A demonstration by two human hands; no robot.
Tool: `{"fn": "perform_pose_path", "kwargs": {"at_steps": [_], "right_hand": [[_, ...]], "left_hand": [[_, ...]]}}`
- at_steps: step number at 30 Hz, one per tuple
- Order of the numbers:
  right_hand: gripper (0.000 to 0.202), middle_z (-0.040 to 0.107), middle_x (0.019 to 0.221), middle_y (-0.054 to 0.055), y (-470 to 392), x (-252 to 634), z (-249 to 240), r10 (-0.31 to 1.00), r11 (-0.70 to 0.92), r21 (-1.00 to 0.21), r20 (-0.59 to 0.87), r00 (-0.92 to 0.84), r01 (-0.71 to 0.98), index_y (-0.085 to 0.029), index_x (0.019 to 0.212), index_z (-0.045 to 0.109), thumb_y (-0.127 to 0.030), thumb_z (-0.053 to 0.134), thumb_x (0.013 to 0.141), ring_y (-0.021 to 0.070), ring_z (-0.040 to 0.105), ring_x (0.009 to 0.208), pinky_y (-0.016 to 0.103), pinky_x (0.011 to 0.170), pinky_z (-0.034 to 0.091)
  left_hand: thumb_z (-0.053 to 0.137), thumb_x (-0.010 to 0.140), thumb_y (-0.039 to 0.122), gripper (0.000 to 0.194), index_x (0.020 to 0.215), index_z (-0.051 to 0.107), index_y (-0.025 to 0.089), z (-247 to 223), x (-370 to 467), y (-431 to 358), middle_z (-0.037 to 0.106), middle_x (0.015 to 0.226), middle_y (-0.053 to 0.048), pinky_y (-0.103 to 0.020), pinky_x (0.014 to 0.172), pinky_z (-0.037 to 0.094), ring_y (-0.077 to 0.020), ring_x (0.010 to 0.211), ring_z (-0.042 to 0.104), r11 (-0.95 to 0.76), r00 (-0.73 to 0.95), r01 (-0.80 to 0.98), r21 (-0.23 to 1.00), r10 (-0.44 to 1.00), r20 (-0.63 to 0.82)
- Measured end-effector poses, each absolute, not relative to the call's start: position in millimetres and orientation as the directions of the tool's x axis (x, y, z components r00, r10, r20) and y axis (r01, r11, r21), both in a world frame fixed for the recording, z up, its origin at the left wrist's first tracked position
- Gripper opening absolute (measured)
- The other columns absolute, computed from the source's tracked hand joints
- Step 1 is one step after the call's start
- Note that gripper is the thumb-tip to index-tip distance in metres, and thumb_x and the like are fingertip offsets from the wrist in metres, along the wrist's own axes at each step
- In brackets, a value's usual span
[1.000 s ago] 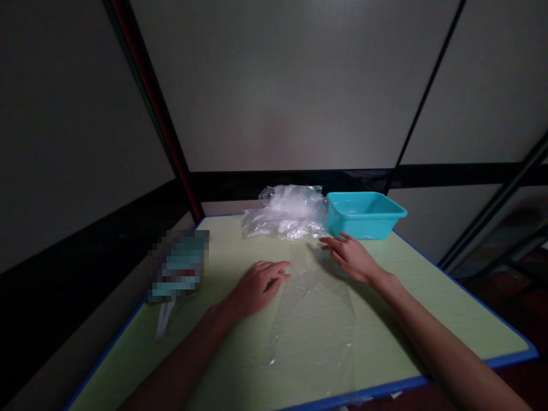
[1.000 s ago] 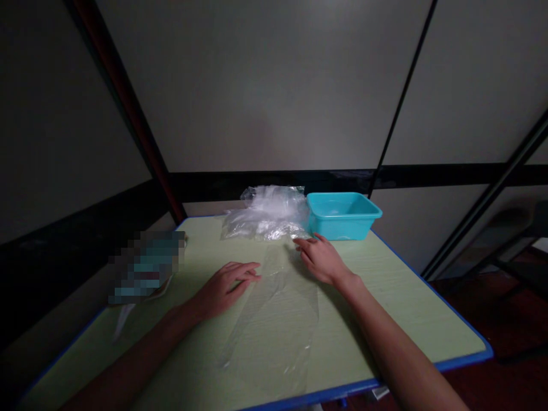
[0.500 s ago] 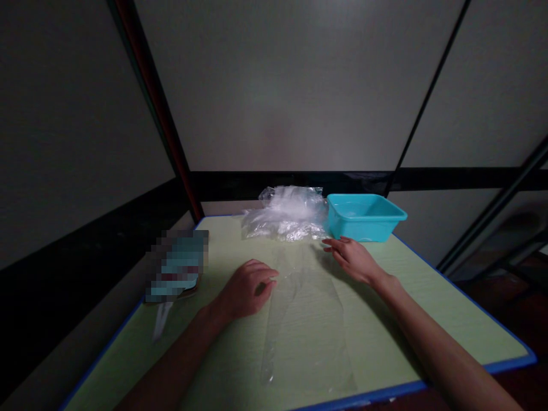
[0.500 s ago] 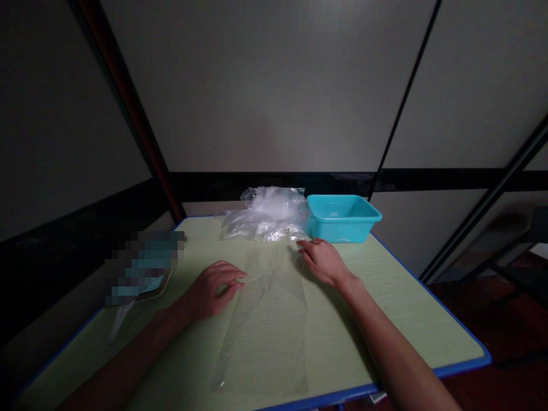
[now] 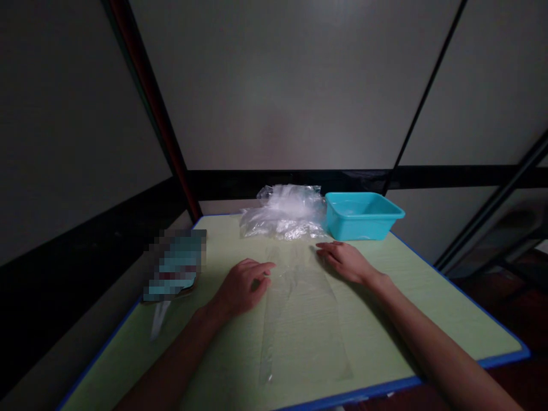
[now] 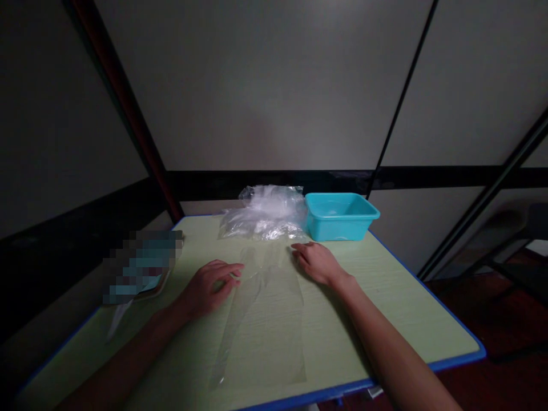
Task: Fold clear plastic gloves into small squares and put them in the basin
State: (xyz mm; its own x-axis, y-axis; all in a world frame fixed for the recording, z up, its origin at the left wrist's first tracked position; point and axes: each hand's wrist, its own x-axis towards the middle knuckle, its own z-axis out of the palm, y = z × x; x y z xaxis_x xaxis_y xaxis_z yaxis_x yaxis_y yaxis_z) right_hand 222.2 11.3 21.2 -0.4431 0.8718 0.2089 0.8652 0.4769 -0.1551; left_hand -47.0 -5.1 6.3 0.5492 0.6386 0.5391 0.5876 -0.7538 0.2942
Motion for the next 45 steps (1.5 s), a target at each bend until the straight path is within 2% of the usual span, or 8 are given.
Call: {"fn": "perform_pose_path", "kwargs": {"at_steps": [11, 17, 28, 32, 35, 40, 43, 45], "right_hand": [[0.045, 0.044, 0.126, 0.01, 7.9, 203.7, 7.7, 0.783, 0.608, -0.239, 0.34, -0.522, 0.757, -0.011, 0.121, 0.044, -0.009, 0.035, 0.077, 0.019, 0.042, 0.114, 0.034, 0.096, 0.034], [0.049, 0.027, 0.135, 0.017, -17.3, 169.0, 8.9, 0.691, 0.722, -0.201, 0.26, -0.675, 0.662, -0.002, 0.129, 0.03, -0.024, 0.032, 0.085, 0.0216, 0.022, 0.126, 0.036, 0.103, 0.023], [0.058, 0.015, 0.138, 0.018, -20.6, 170.0, -6.8, 0.733, 0.68, -0.182, 0.18, -0.656, 0.71, 0.0, 0.131, 0.024, -0.037, 0.029, 0.086, 0.0223, 0.011, 0.128, 0.038, 0.105, 0.016], [0.06, 0.016, 0.138, 0.016, -19.9, 170.2, -9.2, 0.734, 0.679, -0.268, 0.213, -0.645, 0.684, -0.003, 0.132, 0.023, -0.039, 0.032, 0.085, 0.0222, 0.012, 0.128, 0.039, 0.105, 0.015], [0.06, 0.018, 0.139, 0.014, -19.4, 175.0, -5.8, 0.765, 0.626, -0.468, 0.213, -0.607, 0.624, -0.007, 0.134, 0.021, -0.04, 0.032, 0.085, 0.0212, 0.016, 0.128, 0.04, 0.105, 0.016], [0.047, 0.031, 0.136, 0.008, -13.7, 190.5, 4.2, 0.844, 0.453, -0.869, 0.347, -0.408, 0.2, -0.022, 0.131, 0.026, -0.039, 0.028, 0.087, 0.0208, 0.029, 0.123, 0.045, 0.101, 0.02], [0.045, 0.035, 0.133, 0.008, -6.6, 196.4, 7.3, 0.855, 0.372, -0.928, 0.357, -0.377, -0.035, -0.026, 0.129, 0.028, -0.042, 0.029, 0.086, 0.0217, 0.041, 0.114, 0.045, 0.093, 0.033], [0.048, 0.033, 0.134, 0.009, -2.7, 196.8, 7.2, 0.851, 0.318, -0.945, 0.32, -0.417, -0.076, -0.027, 0.129, 0.025, -0.045, 0.03, 0.085, 0.0219, 0.045, 0.109, 0.044, 0.087, 0.039]], "left_hand": [[0.043, 0.075, 0.016, 0.027, 0.097, 0.059, 0.011, 6.4, -41.1, -7.8, 0.067, 0.081, -0.007, -0.033, 0.075, 0.046, -0.0178, 0.076, 0.06, -0.738, 0.505, 0.64, 0.213, 0.613, 0.608], [0.041, 0.08, 0.025, 0.047, 0.124, 0.038, 0.007, 9.5, -13.4, -26.7, 0.041, 0.129, -0.014, -0.033, 0.099, 0.032, -0.0195, 0.119, 0.036, -0.744, 0.635, 0.652, 0.146, 0.64, 0.433], [0.027, 0.085, 0.044, 0.059, 0.129, 0.027, 0.004, -6.7, -10.9, -29.5, 0.024, 0.137, -0.018, -0.036, 0.103, 0.021, -0.0208, 0.127, 0.019, -0.725, 0.695, 0.679, 0.115, 0.685, 0.217], [0.028, 0.084, 0.047, 0.062, 0.13, 0.025, 0.006, -5.8, -10.3, -29.8, 0.021, 0.138, -0.017, -0.035, 0.104, 0.018, -0.0207, 0.128, 0.015, -0.733, 0.708, 0.672, 0.104, 0.678, 0.196], [0.03, 0.084, 0.048, 0.058, 0.129, 0.03, 0.012, -3.3, -10.7, -32.2, 0.019, 0.139, -0.014, -0.037, 0.104, 0.017, -0.0221, 0.128, 0.013, -0.723, 0.707, 0.679, 0.124, 0.69, 0.155], [0.037, 0.082, 0.045, 0.056, 0.131, 0.027, 0.019, 3.4, -13.2, -34.8, 0.016, 0.141, -0.009, -0.038, 0.104, 0.015, -0.0218, 0.129, 0.011, -0.681, 0.674, 0.658, 0.32, 0.723, 0.152], [0.037, 0.082, 0.043, 0.056, 0.131, 0.027, 0.018, 6.0, -16.0, -27.6, 0.018, 0.141, -0.008, -0.037, 0.105, 0.013, -0.0203, 0.129, 0.014, -0.605, 0.58, 0.497, 0.622, 0.765, 0.28], [0.034, 0.082, 0.047, 0.057, 0.129, 0.032, 0.015, 5.4, -16.2, -18.6, 0.029, 0.137, -0.01, -0.038, 0.104, 0.016, -0.0216, 0.126, 0.024, -0.49, 0.51, 0.243, 0.837, 0.799, 0.32]]}}
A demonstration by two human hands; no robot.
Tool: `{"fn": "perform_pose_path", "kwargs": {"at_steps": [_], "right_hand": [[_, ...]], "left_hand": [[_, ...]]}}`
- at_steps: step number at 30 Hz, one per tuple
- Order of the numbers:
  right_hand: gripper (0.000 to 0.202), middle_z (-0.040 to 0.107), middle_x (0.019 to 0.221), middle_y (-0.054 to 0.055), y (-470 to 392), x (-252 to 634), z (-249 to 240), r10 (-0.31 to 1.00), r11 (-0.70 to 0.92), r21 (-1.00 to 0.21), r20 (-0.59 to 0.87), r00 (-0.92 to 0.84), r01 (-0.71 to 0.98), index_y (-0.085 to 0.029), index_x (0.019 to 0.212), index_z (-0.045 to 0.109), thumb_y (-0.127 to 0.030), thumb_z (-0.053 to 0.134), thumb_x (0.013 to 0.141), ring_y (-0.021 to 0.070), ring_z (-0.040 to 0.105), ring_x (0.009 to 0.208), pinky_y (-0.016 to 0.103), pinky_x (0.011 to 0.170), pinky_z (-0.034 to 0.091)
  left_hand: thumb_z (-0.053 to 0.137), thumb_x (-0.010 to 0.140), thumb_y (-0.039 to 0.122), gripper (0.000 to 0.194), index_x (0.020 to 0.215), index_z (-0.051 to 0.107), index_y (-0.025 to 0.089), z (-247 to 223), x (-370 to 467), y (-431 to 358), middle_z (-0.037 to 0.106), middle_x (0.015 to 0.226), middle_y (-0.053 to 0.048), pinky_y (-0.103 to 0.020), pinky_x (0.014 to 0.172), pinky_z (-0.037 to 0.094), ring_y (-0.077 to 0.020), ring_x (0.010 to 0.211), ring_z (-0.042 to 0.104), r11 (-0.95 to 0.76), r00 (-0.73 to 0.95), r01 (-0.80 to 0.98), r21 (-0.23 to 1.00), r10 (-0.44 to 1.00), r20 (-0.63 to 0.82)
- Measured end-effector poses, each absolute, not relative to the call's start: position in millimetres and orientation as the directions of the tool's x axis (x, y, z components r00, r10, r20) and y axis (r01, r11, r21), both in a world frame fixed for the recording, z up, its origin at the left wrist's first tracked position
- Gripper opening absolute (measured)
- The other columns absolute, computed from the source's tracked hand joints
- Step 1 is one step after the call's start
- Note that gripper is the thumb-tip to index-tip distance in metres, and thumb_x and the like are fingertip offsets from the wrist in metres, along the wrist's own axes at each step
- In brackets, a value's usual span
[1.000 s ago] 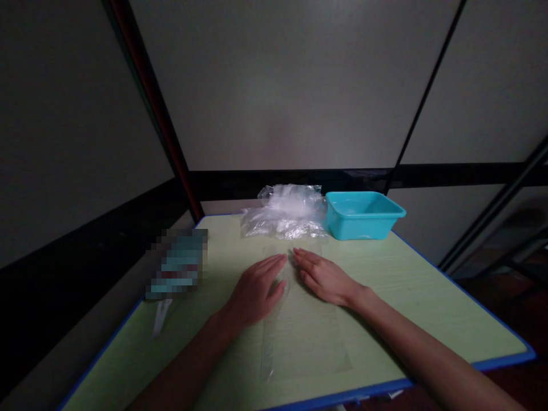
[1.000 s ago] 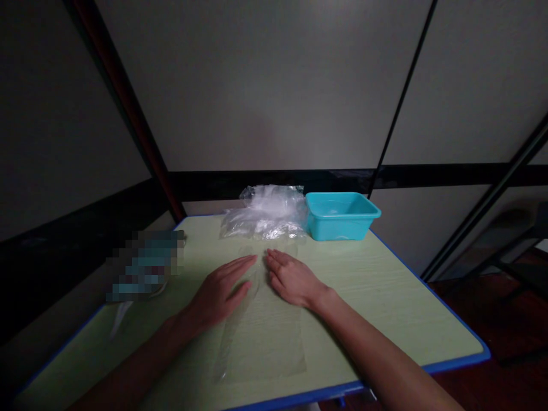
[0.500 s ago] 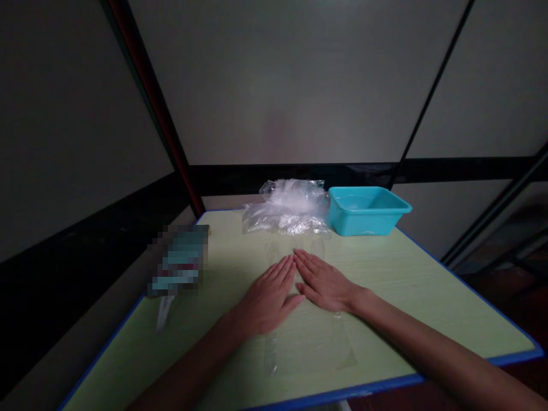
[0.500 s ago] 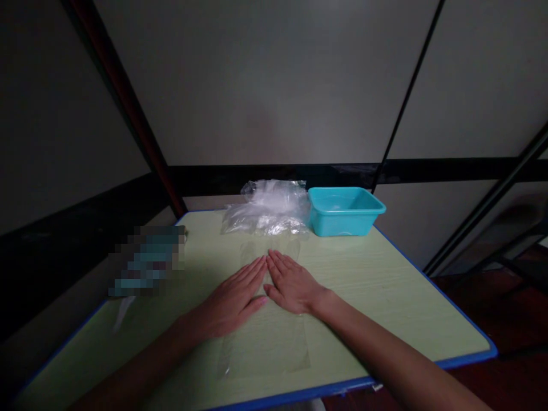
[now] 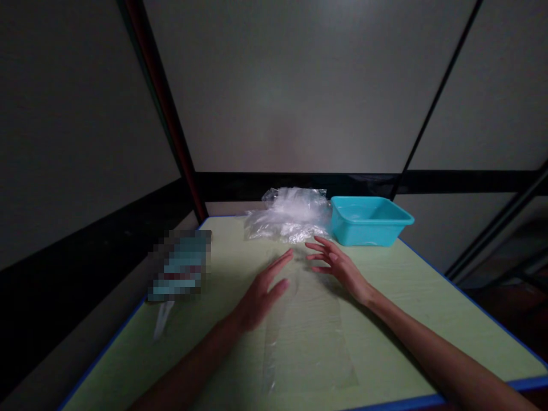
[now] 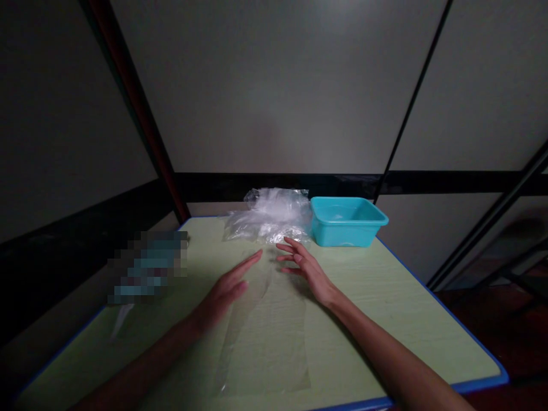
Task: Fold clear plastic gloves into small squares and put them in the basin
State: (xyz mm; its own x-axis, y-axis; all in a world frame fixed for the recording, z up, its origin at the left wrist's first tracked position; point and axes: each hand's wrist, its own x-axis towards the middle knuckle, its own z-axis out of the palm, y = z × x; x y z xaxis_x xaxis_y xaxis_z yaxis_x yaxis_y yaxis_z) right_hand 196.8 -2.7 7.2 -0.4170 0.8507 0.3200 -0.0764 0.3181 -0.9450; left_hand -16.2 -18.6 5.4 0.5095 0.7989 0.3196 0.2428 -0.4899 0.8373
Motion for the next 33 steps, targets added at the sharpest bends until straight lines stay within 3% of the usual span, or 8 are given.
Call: {"fn": "perform_pose_path", "kwargs": {"at_steps": [3, 7, 11, 19, 25, 33], "right_hand": [[0.052, 0.026, 0.137, 0.008, -0.9, 193.7, 4.8, 0.826, 0.275, -0.959, 0.275, -0.491, -0.076, -0.029, 0.132, 0.017, -0.046, 0.03, 0.084, 0.0212, 0.041, 0.113, 0.041, 0.082, 0.043], [0.054, 0.015, 0.141, 0.007, -4.6, 188.8, 2.3, 0.811, 0.239, -0.971, 0.204, -0.549, -0.008, -0.03, 0.134, 0.008, -0.043, 0.029, 0.086, 0.0209, 0.032, 0.12, 0.039, 0.084, 0.042], [0.056, 0.013, 0.142, 0.007, -7.4, 187.7, 2.6, 0.804, 0.237, -0.972, 0.193, -0.563, 0.005, -0.028, 0.134, 0.011, -0.041, 0.034, 0.085, 0.0208, 0.025, 0.124, 0.038, 0.087, 0.04], [0.054, 0.015, 0.141, 0.004, 0.7, 188.9, -4.3, 0.863, 0.258, -0.965, 0.248, -0.439, -0.039, -0.033, 0.133, 0.007, -0.047, 0.028, 0.085, 0.0202, 0.033, 0.119, 0.039, 0.082, 0.044], [0.053, 0.012, 0.142, 0.005, 1.1, 188.9, -4.6, 0.845, 0.214, -0.971, 0.239, -0.479, -0.107, -0.033, 0.133, 0.009, -0.041, 0.031, 0.085, 0.0216, 0.033, 0.119, 0.038, 0.08, 0.045], [0.053, 0.014, 0.141, 0.007, -5.7, 187.5, 1.9, 0.834, 0.277, -0.957, 0.195, -0.516, 0.086, -0.027, 0.135, 0.01, -0.037, 0.03, 0.086, 0.0222, 0.03, 0.122, 0.037, 0.084, 0.043]], "left_hand": [[0.03, 0.078, 0.058, 0.066, 0.126, 0.035, 0.013, 1.5, -12.2, -5.1, 0.04, 0.129, -0.017, -0.043, 0.097, 0.028, -0.0267, 0.116, 0.04, -0.165, 0.556, -0.111, 0.98, 0.807, 0.199], [0.039, 0.07, 0.065, 0.073, 0.126, 0.034, 0.019, -2.9, -5.2, 0.9, 0.033, 0.133, -0.016, -0.046, 0.09, 0.033, -0.0297, 0.113, 0.043, 0.062, 0.624, -0.161, 0.985, 0.779, 0.053], [0.044, 0.066, 0.066, 0.074, 0.124, 0.036, 0.023, -2.1, -4.8, -2.0, 0.03, 0.135, -0.014, -0.046, 0.09, 0.032, -0.0291, 0.111, 0.044, 0.102, 0.641, -0.18, 0.978, 0.767, 0.038], [0.045, 0.068, 0.062, 0.066, 0.118, 0.04, 0.018, 11.7, -1.4, 0.9, 0.032, 0.133, -0.015, -0.046, 0.091, 0.031, -0.0293, 0.114, 0.04, 0.14, 0.662, -0.244, 0.96, 0.747, 0.06], [0.039, 0.071, 0.062, 0.063, 0.118, 0.039, 0.02, 5.8, 7.1, 7.5, 0.031, 0.133, -0.014, -0.045, 0.088, 0.035, -0.0291, 0.112, 0.041, 0.17, 0.688, -0.227, 0.959, 0.725, 0.034], [0.033, 0.073, 0.064, 0.063, 0.118, 0.04, 0.02, 3.5, 9.4, 7.1, 0.033, 0.132, -0.012, -0.043, 0.087, 0.036, -0.0268, 0.11, 0.044, 0.15, 0.68, -0.213, 0.966, 0.732, 0.037]]}}
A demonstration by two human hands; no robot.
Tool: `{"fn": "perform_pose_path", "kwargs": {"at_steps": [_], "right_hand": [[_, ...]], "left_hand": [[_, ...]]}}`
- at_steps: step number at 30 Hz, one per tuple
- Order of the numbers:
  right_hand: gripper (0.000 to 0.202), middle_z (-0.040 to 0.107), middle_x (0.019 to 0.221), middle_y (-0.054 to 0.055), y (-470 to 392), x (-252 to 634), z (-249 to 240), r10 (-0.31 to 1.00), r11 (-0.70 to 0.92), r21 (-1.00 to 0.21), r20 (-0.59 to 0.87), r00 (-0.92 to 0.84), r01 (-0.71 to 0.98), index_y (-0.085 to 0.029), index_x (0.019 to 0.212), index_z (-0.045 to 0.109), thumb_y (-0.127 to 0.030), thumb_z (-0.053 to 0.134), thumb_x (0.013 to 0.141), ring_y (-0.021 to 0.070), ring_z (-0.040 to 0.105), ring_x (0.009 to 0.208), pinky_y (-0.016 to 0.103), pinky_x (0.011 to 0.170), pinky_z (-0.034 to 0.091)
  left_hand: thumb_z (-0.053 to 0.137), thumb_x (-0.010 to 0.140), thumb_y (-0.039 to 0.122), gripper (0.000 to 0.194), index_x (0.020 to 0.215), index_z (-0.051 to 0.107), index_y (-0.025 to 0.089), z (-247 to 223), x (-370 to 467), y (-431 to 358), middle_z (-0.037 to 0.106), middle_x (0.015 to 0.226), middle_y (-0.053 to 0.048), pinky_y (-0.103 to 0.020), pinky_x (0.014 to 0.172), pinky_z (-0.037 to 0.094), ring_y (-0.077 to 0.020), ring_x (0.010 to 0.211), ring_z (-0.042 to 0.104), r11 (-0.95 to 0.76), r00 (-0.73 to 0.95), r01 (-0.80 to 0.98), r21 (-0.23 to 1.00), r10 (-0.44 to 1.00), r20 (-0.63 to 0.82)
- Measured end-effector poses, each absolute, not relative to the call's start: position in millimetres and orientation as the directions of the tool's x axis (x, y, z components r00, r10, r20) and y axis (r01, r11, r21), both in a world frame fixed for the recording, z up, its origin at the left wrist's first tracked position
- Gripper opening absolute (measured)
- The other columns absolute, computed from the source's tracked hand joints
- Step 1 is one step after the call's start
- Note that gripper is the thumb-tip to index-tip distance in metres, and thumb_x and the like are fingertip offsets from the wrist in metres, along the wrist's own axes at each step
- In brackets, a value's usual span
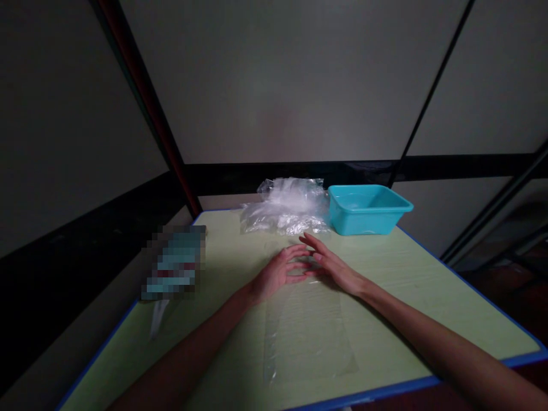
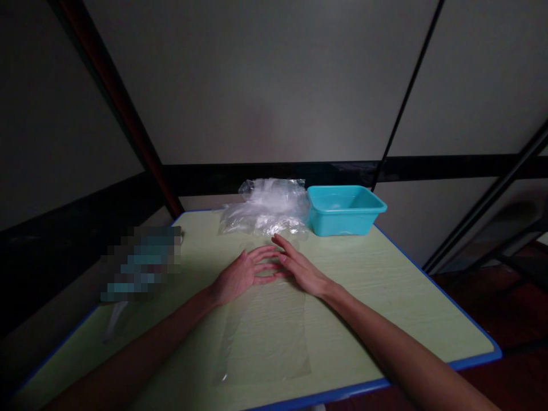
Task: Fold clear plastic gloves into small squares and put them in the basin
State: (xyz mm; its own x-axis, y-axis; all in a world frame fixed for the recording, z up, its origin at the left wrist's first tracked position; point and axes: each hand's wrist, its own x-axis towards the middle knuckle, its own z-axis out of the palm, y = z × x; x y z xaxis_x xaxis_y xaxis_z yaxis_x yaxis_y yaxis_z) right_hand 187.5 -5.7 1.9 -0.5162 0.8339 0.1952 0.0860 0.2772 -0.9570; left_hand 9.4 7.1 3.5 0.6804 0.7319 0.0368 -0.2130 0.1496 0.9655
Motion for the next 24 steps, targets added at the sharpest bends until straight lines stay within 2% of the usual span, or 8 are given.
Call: {"fn": "perform_pose_path", "kwargs": {"at_steps": [4, 6, 8, 10, 12, 17, 20, 24], "right_hand": [[0.049, 0.023, 0.138, 0.008, -5.7, 189.6, 4.0, 0.848, 0.336, -0.94, 0.278, -0.452, 0.053, -0.027, 0.132, 0.018, -0.034, 0.033, 0.085, 0.0202, 0.037, 0.117, 0.034, 0.08, 0.045], [0.043, 0.035, 0.13, 0.008, -9.4, 192.5, 11.6, 0.827, 0.431, -0.899, 0.361, -0.431, 0.075, -0.025, 0.122, 0.035, -0.03, 0.044, 0.081, 0.0195, 0.041, 0.112, 0.032, 0.078, 0.045], [0.025, 0.05, 0.11, 0.008, -16.7, 195.5, 22.9, 0.781, 0.531, -0.828, 0.398, -0.482, 0.176, -0.019, 0.1, 0.053, -0.025, 0.052, 0.076, 0.0178, 0.048, 0.099, 0.028, 0.072, 0.045], [0.007, 0.056, 0.08, 0.003, -26.4, 197.2, 33.9, 0.697, 0.587, -0.754, 0.288, -0.656, 0.293, -0.016, 0.077, 0.058, -0.02, 0.055, 0.073, 0.0121, 0.052, 0.072, 0.023, 0.061, 0.043], [0.003, 0.052, 0.066, -0.001, -36.6, 197.2, 40.7, 0.559, 0.622, -0.727, 0.152, -0.815, 0.291, -0.014, 0.069, 0.059, -0.016, 0.057, 0.07, 0.0085, 0.048, 0.06, 0.02, 0.055, 0.04], [0.01, 0.049, 0.059, -0.004, -53.5, 196.1, 38.6, 0.297, 0.662, -0.702, -0.074, -0.952, 0.262, -0.013, 0.067, 0.06, -0.019, 0.067, 0.062, 0.0055, 0.044, 0.053, 0.016, 0.05, 0.035], [0.014, 0.048, 0.058, -0.006, -56.8, 199.3, 35.2, 0.25, 0.666, -0.697, -0.126, -0.96, 0.265, -0.013, 0.065, 0.059, -0.014, 0.069, 0.056, 0.0045, 0.043, 0.051, 0.014, 0.047, 0.033], [0.019, 0.047, 0.057, -0.007, -58.6, 203.9, 35.4, 0.221, 0.657, -0.704, -0.163, -0.962, 0.27, -0.013, 0.065, 0.058, -0.009, 0.07, 0.051, 0.0038, 0.044, 0.051, 0.013, 0.047, 0.032]], "left_hand": [[0.021, 0.076, 0.064, 0.065, 0.119, 0.036, 0.017, 14.7, 1.3, 7.3, 0.033, 0.132, -0.015, -0.046, 0.088, 0.035, -0.0285, 0.113, 0.042, 0.185, 0.687, -0.274, 0.944, 0.724, 0.058], [0.014, 0.078, 0.062, 0.067, 0.121, 0.033, 0.016, 24.1, -7.7, 7.6, 0.034, 0.132, -0.016, -0.046, 0.089, 0.033, -0.0287, 0.115, 0.04, 0.177, 0.67, -0.325, 0.929, 0.736, 0.094], [0.007, 0.077, 0.063, 0.07, 0.123, 0.029, 0.016, 32.9, -17.0, 7.7, 0.033, 0.133, -0.016, -0.046, 0.09, 0.032, -0.0285, 0.116, 0.039, 0.148, 0.649, -0.347, 0.926, 0.751, 0.123], [0.003, 0.074, 0.066, 0.075, 0.124, 0.028, 0.017, 37.1, -22.6, 7.8, 0.034, 0.133, -0.015, -0.046, 0.089, 0.032, -0.0288, 0.116, 0.039, 0.141, 0.659, -0.331, 0.933, 0.742, 0.121], [0.004, 0.073, 0.068, 0.076, 0.123, 0.029, 0.017, 34.7, -22.4, 8.0, 0.036, 0.131, -0.015, -0.048, 0.088, 0.032, -0.0296, 0.116, 0.039, 0.175, 0.696, -0.31, 0.934, 0.712, 0.097], [0.015, 0.075, 0.067, 0.07, 0.116, 0.038, 0.016, 14.4, -7.6, 8.5, 0.039, 0.128, -0.017, -0.048, 0.089, 0.03, -0.0292, 0.111, 0.044, 0.317, 0.793, -0.226, 0.921, 0.609, -0.015], [0.015, 0.076, 0.066, 0.069, 0.115, 0.04, 0.014, 14.4, -6.3, 9.5, 0.038, 0.129, -0.018, -0.047, 0.09, 0.029, -0.029, 0.112, 0.043, 0.344, 0.797, -0.23, 0.91, 0.603, -0.026], [0.01, 0.075, 0.066, 0.072, 0.118, 0.036, 0.015, 29.9, -17.5, 13.7, 0.039, 0.128, -0.016, -0.047, 0.092, 0.028, -0.0287, 0.114, 0.042, 0.311, 0.732, -0.382, 0.87, 0.676, 0.08]]}}
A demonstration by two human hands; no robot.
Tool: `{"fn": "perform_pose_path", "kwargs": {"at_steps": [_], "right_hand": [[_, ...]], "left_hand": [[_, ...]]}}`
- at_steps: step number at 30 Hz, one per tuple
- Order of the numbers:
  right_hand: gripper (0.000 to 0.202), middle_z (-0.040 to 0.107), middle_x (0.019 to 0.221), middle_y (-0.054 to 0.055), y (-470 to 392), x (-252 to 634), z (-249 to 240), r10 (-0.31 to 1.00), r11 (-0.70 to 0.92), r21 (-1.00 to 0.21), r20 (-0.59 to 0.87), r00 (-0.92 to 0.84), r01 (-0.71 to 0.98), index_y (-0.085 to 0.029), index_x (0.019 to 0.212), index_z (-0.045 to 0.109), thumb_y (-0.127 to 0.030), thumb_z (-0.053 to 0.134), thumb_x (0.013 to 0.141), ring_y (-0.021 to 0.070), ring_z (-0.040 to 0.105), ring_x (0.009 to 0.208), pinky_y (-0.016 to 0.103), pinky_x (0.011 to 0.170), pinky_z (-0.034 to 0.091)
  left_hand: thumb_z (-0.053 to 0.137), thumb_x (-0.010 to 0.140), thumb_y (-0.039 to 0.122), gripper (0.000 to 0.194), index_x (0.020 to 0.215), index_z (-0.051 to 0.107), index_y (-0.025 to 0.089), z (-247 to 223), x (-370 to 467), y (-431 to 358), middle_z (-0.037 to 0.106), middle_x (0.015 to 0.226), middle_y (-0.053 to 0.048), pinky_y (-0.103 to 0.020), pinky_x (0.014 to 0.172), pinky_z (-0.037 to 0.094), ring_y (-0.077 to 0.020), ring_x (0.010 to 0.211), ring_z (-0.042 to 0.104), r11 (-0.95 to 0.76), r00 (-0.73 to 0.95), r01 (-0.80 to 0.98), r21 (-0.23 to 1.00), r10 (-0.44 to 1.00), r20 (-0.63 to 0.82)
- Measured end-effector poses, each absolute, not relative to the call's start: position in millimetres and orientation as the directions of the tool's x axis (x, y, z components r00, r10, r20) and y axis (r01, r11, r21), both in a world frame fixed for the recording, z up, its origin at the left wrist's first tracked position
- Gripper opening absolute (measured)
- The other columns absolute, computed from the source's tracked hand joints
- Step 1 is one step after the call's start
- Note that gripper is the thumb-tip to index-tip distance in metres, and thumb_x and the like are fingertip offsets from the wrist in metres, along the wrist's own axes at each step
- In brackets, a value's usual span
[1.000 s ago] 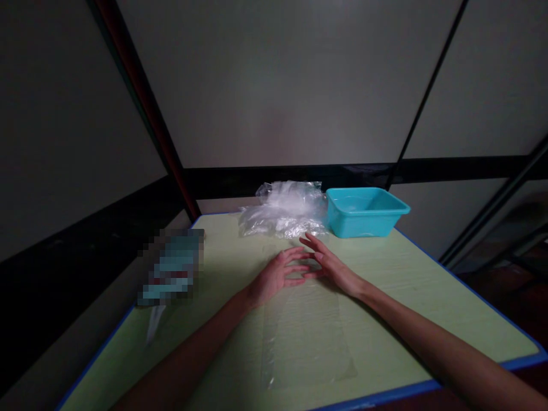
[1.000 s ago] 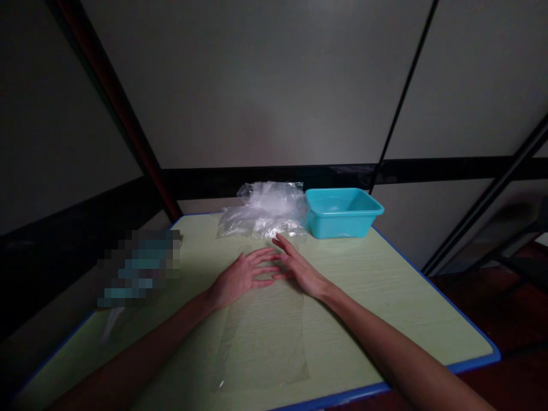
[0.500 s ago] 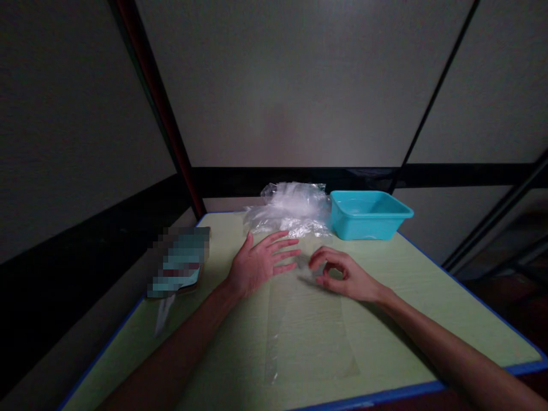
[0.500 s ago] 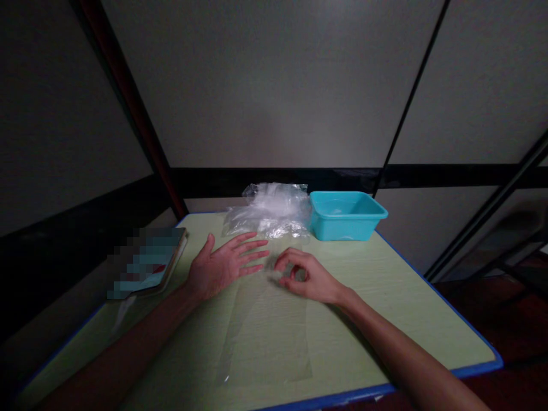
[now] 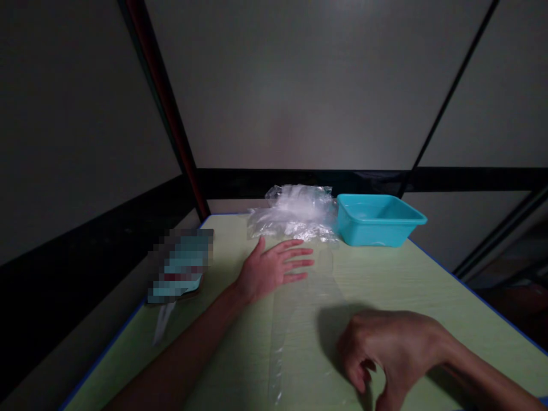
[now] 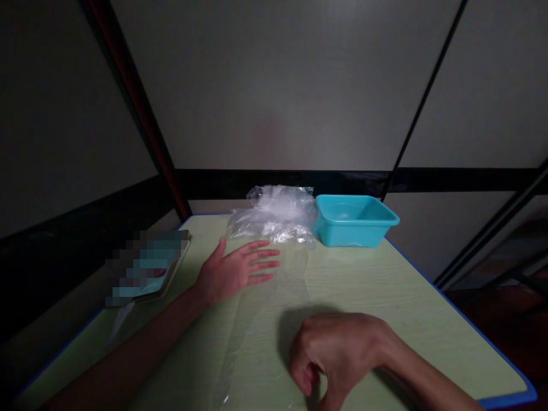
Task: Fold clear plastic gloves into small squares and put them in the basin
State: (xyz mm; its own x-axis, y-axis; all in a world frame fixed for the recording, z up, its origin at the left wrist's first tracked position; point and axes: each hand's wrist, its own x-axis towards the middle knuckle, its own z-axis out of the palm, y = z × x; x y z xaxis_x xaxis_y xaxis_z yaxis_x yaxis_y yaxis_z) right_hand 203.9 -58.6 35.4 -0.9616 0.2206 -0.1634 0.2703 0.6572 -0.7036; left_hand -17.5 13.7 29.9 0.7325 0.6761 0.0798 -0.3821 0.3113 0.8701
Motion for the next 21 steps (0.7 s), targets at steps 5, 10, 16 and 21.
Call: {"fn": "perform_pose_path", "kwargs": {"at_steps": [5, 10, 16, 21], "right_hand": [[0.019, 0.046, 0.054, -0.008, -61.1, 203.6, 35.8, 0.224, 0.663, -0.687, -0.197, -0.954, 0.298, -0.013, 0.061, 0.057, -0.01, 0.071, 0.049, 0.003, 0.043, 0.048, 0.013, 0.045, 0.031], [0.016, 0.046, 0.054, -0.008, -63.7, 202.6, 38.9, 0.245, 0.678, -0.655, -0.227, -0.942, 0.334, -0.014, 0.06, 0.057, -0.005, 0.066, 0.05, 0.0029, 0.043, 0.047, 0.014, 0.045, 0.029], [0.015, 0.047, 0.054, -0.008, -62.7, 203.1, 41.5, 0.221, 0.682, -0.656, -0.235, -0.946, 0.323, -0.014, 0.059, 0.056, -0.003, 0.06, 0.051, 0.0044, 0.044, 0.049, 0.015, 0.047, 0.031], [0.014, 0.045, 0.054, -0.008, -62.4, 202.9, 39.2, 0.214, 0.684, -0.654, -0.243, -0.946, 0.323, -0.014, 0.058, 0.054, -0.003, 0.059, 0.051, 0.0041, 0.043, 0.048, 0.015, 0.047, 0.031]], "left_hand": [[0.012, 0.075, 0.067, 0.071, 0.118, 0.037, 0.015, 25.8, -20.3, 16.4, 0.046, 0.122, -0.015, -0.048, 0.092, 0.027, -0.029, 0.111, 0.044, 0.364, 0.757, -0.417, 0.833, 0.647, 0.096], [0.02, 0.078, 0.063, 0.066, 0.112, 0.045, 0.013, 10.1, -10.5, 15.2, 0.048, 0.119, -0.017, -0.046, 0.091, 0.028, -0.0284, 0.107, 0.047, 0.417, 0.843, -0.243, 0.876, 0.538, -0.023], [0.015, 0.077, 0.065, 0.07, 0.115, 0.043, 0.013, 28.0, -22.0, 20.2, 0.048, 0.119, -0.016, -0.049, 0.094, 0.02, -0.0314, 0.112, 0.041, 0.394, 0.752, -0.495, 0.774, 0.64, 0.156], [0.018, 0.078, 0.063, 0.07, 0.117, 0.042, 0.01, 20.1, -20.4, 19.8, 0.046, 0.12, -0.019, -0.051, 0.093, 0.014, -0.0331, 0.112, 0.04, 0.489, 0.836, -0.439, 0.753, 0.529, 0.144]]}}
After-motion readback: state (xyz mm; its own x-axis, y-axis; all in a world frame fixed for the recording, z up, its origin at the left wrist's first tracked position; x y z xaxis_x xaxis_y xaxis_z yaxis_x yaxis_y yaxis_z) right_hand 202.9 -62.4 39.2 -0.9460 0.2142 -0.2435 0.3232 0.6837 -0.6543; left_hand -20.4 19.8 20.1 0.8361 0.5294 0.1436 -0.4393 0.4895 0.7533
